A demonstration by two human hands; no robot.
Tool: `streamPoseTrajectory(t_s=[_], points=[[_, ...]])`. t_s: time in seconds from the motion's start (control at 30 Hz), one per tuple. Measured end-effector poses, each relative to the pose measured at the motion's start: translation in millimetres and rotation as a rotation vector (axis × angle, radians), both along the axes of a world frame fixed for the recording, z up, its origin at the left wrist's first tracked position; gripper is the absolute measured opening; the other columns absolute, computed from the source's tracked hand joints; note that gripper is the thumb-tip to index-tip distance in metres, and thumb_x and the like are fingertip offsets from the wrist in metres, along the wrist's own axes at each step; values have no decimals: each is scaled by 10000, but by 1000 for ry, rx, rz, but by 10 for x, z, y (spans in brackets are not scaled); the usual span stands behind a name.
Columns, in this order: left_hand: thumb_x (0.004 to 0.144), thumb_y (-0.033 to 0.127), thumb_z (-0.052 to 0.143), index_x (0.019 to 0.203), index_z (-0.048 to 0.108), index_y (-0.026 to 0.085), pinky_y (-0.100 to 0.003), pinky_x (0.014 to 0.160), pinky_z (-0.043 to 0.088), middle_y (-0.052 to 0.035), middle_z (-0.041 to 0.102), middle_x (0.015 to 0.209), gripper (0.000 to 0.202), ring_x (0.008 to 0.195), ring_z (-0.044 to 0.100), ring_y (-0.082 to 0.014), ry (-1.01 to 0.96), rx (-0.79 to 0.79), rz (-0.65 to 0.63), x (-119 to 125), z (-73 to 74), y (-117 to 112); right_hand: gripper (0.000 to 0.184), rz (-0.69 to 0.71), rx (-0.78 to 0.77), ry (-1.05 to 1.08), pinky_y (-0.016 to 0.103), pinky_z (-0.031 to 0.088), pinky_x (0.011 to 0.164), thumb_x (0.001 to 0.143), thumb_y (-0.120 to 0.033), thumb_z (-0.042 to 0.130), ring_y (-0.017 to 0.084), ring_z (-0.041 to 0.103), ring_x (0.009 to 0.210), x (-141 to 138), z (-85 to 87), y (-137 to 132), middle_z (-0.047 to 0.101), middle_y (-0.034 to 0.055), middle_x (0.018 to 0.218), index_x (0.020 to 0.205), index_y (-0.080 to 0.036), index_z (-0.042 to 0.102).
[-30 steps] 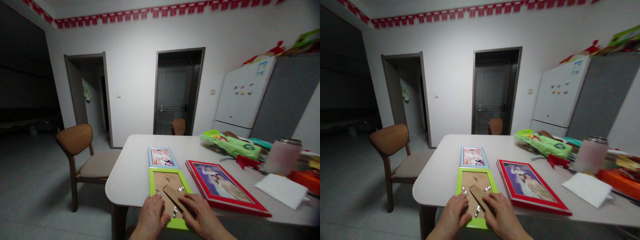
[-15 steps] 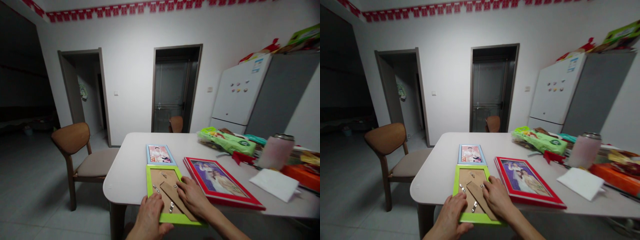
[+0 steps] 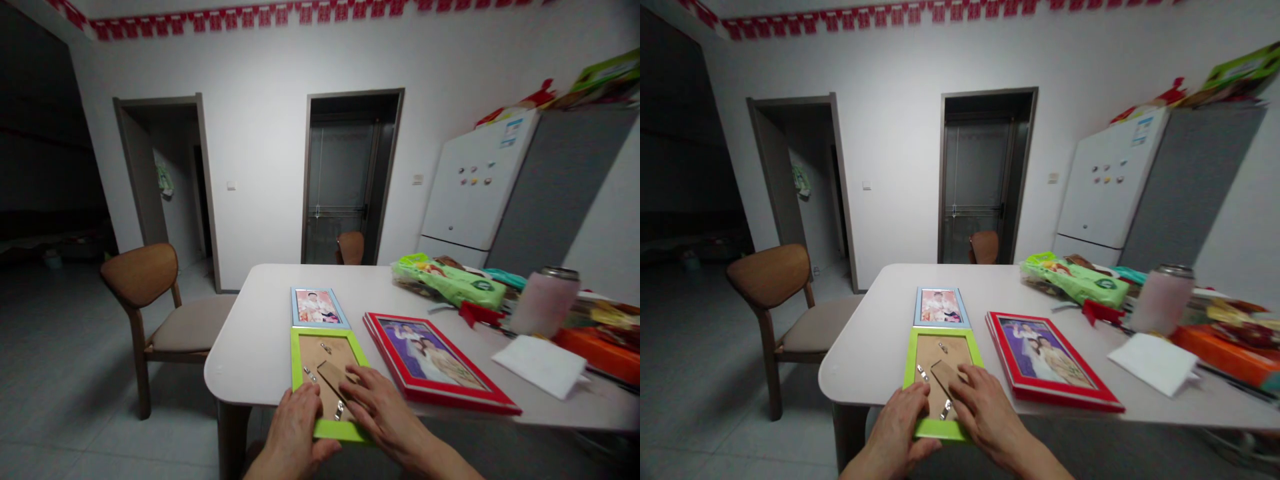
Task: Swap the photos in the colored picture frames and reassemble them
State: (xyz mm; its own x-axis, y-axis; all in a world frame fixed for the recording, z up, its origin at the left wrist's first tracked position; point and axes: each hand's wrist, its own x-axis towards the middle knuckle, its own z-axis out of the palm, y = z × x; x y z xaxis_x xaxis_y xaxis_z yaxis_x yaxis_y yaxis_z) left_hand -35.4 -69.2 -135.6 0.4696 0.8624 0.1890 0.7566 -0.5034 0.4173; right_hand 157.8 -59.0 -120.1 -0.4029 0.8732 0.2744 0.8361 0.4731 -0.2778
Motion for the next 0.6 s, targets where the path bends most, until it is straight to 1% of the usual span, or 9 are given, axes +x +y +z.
streamPoseTrajectory(t_s=[0.07, 0.13, 0.3, 0.4, 0.5, 0.6], points=[[595, 266, 681, 1126, 432, 139, -457, 959, 278, -142, 430, 1227, 600, 1144, 361, -273, -5, 4, 0, -2, 4, -3, 297, 123, -24, 17, 393, 276, 932, 792, -318, 362, 223, 360, 1114, -68, 39, -92, 458, 55, 1176, 985, -287, 586], [595, 270, 683, 1125, 434, 147, -448, 957, 288, -134, 441, 1219, 598, 1141, 366, -266, -11, -1, 1, -7, 12, -4, 288, 173, -48, 17, 414, 252, 946, 786, -310, 380, 229, 337, 1132, -106, 63, -146, 453, 52, 1185, 984, -295, 588], [594, 297, 687, 1089, 468, 166, -409, 966, 292, -115, 437, 1226, 556, 1144, 365, -248, -3, -4, 18, -18, 24, 1, 295, 215, -84, -30, 435, 217, 961, 769, -350, 408, 240, 296, 1158, -78, 97, -181, 420, 52, 1227, 1009, -285, 567], [583, 293, 695, 1109, 451, 168, -392, 968, 293, -110, 440, 1223, 593, 1140, 370, -243, -10, 0, 27, -23, -8, 12, 299, 228, -92, -60, 424, 217, 961, 769, -371, 409, 239, 294, 1159, -71, 137, -198, 414, 51, 1231, 1010, -280, 561], [560, 276, 711, 1131, 429, 142, -373, 968, 295, -117, 454, 1206, 650, 1127, 381, -243, -34, -8, 31, -29, -49, 22, 311, 204, -72, -38, 392, 251, 941, 795, -373, 364, 220, 349, 1112, -127, 164, -151, 452, 51, 1188, 1028, -278, 548], [536, 256, 726, 1098, 453, 144, -352, 953, 312, -99, 473, 1180, 635, 1094, 406, -236, -88, 16, 14, -37, -68, 28, 340, 162, -26, 23, 346, 312, 880, 823, -328, 308, 193, 420, 1015, -254, 149, 15, 506, 66, 1101, 1080, -241, 513]])
